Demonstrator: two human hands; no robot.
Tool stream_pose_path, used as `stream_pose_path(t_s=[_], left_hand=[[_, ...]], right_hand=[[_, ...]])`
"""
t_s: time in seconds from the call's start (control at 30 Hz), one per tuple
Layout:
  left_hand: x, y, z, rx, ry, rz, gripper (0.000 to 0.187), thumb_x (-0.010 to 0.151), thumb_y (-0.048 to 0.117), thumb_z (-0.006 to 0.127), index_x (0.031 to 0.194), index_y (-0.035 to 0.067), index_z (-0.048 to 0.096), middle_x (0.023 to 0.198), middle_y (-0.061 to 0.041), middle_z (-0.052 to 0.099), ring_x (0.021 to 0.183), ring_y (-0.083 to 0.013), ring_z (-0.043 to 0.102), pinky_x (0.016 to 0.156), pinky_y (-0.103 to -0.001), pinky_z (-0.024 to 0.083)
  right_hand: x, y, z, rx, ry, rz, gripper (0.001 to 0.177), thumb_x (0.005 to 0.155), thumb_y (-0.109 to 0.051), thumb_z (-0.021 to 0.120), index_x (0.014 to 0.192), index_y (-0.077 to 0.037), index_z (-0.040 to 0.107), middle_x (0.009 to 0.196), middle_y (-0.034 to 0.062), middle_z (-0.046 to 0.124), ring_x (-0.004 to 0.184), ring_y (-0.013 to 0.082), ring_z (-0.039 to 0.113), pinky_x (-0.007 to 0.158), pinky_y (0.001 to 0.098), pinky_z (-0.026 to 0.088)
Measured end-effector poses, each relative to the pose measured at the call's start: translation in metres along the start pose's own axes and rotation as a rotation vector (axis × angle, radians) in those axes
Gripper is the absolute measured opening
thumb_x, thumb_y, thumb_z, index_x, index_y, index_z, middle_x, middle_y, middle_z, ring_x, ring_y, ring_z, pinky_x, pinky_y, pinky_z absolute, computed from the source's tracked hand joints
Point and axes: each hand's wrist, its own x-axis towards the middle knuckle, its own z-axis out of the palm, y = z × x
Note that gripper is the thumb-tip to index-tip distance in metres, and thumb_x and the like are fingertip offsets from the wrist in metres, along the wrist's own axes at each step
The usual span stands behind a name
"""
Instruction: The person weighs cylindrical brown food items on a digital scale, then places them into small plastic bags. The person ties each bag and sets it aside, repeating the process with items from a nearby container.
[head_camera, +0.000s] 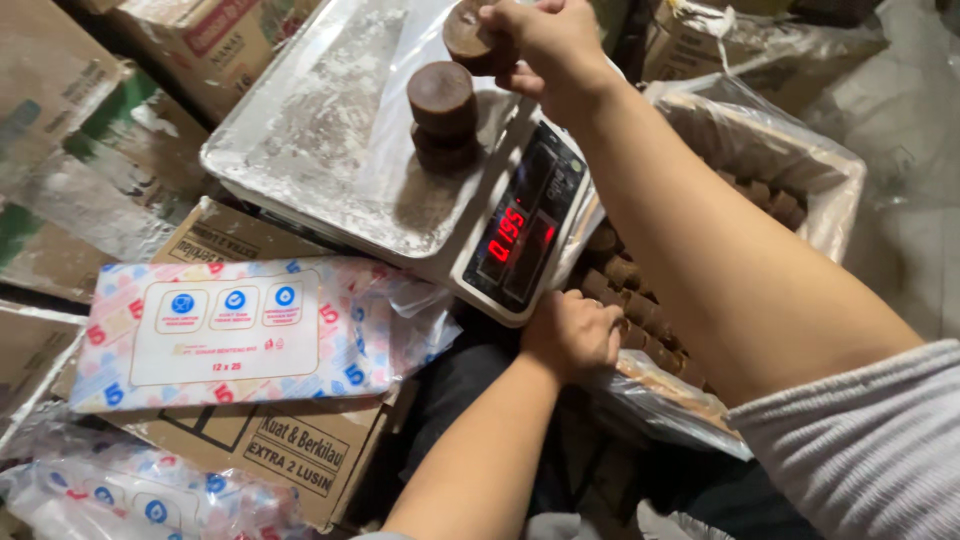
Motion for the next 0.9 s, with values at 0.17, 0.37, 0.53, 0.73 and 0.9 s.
stream_pose_path(t_s=[0.17,0.37,0.53,0.73,0.9], left_hand=[[0.0,0.001,0.001,0.065,-0.062,-0.029,0.011,0.078,0.027,0.065,0.078,0.02,0.074,0.069,-0.004,0.071,0.069,-0.0252,0.068,0.068,-0.042,0.052],[0.001,0.0,0.002,0.055,-0.091,-0.05,0.013,0.079,0.028,0.065,0.081,0.02,0.074,0.072,-0.003,0.072,0.071,-0.0246,0.068,0.07,-0.042,0.053],[-0.001,-0.001,0.0,0.002,-0.016,-0.011,0.013,0.082,0.027,0.064,0.081,0.019,0.073,0.072,-0.005,0.072,0.071,-0.0266,0.068,0.071,-0.043,0.055],[0.011,0.003,0.003,0.201,-0.402,-0.115,0.02,0.085,0.033,0.063,0.083,0.016,0.073,0.078,-0.008,0.075,0.075,-0.0305,0.072,0.06,-0.047,0.055],[0.015,0.009,-0.015,0.135,-0.403,-0.116,0.022,0.086,0.035,0.063,0.091,0.018,0.076,0.088,-0.007,0.076,0.087,-0.0291,0.072,0.079,-0.047,0.054]], right_hand=[[0.029,0.02,0.026,0.039,-0.087,0.112,0.029,0.082,-0.021,0.084,0.098,0.001,0.073,0.093,0.011,0.073,0.076,0.0194,0.07,0.055,0.0332,0.053],[0.019,0.013,0.034,-0.388,0.028,0.093,0.038,0.085,-0.031,0.081,0.099,0.002,0.069,0.09,0.0101,0.073,0.074,0.0186,0.075,0.052,0.0315,0.061],[0.0,0.001,0.021,-0.488,0.009,0.056,0.035,0.089,-0.033,0.077,0.1,0.0,0.073,0.086,0.01,0.072,0.067,0.0184,0.07,0.047,0.0308,0.058],[-0.037,0.007,-0.075,-0.372,0.009,-0.049,0.023,0.09,-0.02,0.074,0.107,-0.005,0.071,0.088,0.004,0.071,0.068,0.0093,0.069,0.049,0.0248,0.057],[-0.094,0.049,-0.175,-0.446,0.062,0.281,0.016,0.093,-0.006,0.07,0.109,-0.006,0.071,0.085,0.0071,0.069,0.063,0.0121,0.057,0.046,0.0259,0.041]])
